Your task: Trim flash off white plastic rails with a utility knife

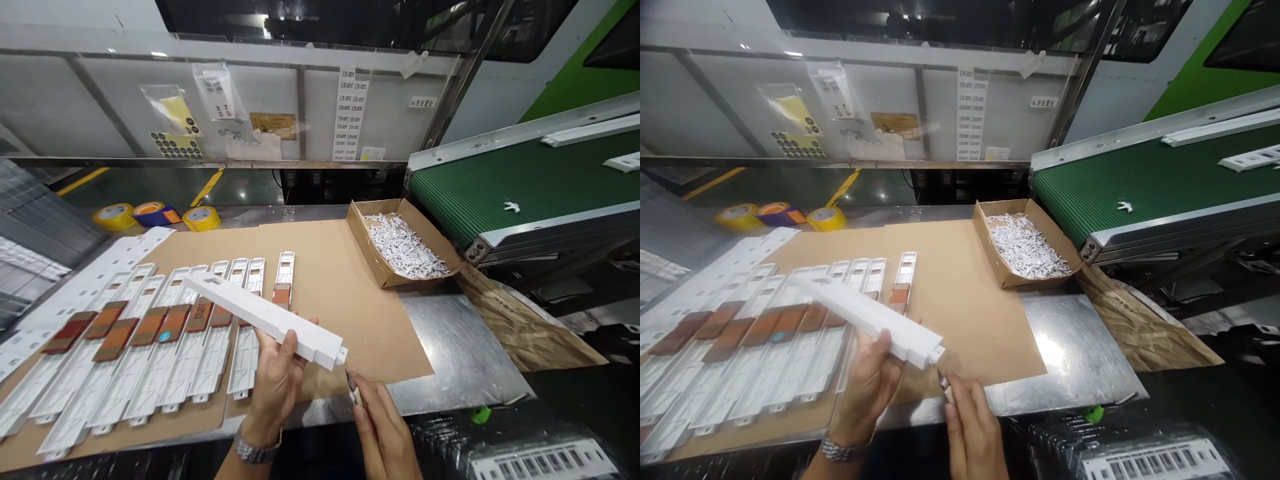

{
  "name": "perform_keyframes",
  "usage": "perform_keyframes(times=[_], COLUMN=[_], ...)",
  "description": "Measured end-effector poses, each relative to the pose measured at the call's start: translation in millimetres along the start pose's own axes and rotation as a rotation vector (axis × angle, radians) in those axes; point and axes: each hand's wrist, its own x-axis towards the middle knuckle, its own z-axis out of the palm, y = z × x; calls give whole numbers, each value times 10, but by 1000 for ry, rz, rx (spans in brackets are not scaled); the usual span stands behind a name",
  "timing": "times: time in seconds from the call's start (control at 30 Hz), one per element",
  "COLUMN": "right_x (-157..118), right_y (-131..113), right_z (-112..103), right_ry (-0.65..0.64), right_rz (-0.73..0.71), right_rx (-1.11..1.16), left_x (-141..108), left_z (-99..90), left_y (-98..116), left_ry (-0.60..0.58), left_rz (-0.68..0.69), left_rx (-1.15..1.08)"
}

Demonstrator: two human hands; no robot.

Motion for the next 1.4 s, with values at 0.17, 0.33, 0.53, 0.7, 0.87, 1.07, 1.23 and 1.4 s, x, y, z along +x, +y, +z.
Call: perform_keyframes(times=[0.17,0.33,0.53,0.7,0.87,1.07,1.23,1.4], right_x=[-48,-28,-22,-39,-37,-33,-4,23], right_y=[27,0,4,27,28,8,66,215], right_z=[76,86,108,121,117,103,28,-88], right_ry=[110,95,108,89,83,82,82,60], right_rz=[-95,-102,-95,-78,-86,-85,-93,-21], right_rx=[-165,-251,-280,-283,-293,-337,-380,-317], left_x=[-23,-62,-74,-89,-102,-102,-122,-121], left_z=[-20,4,20,38,87,102,108,90], left_y=[-66,-39,-32,-37,-14,-10,10,-9], left_ry=[53,88,103,138,158,170,169,141], left_rz=[110,121,138,135,148,131,106,78], left_rx=[185,274,257,281,286,274,281,260])
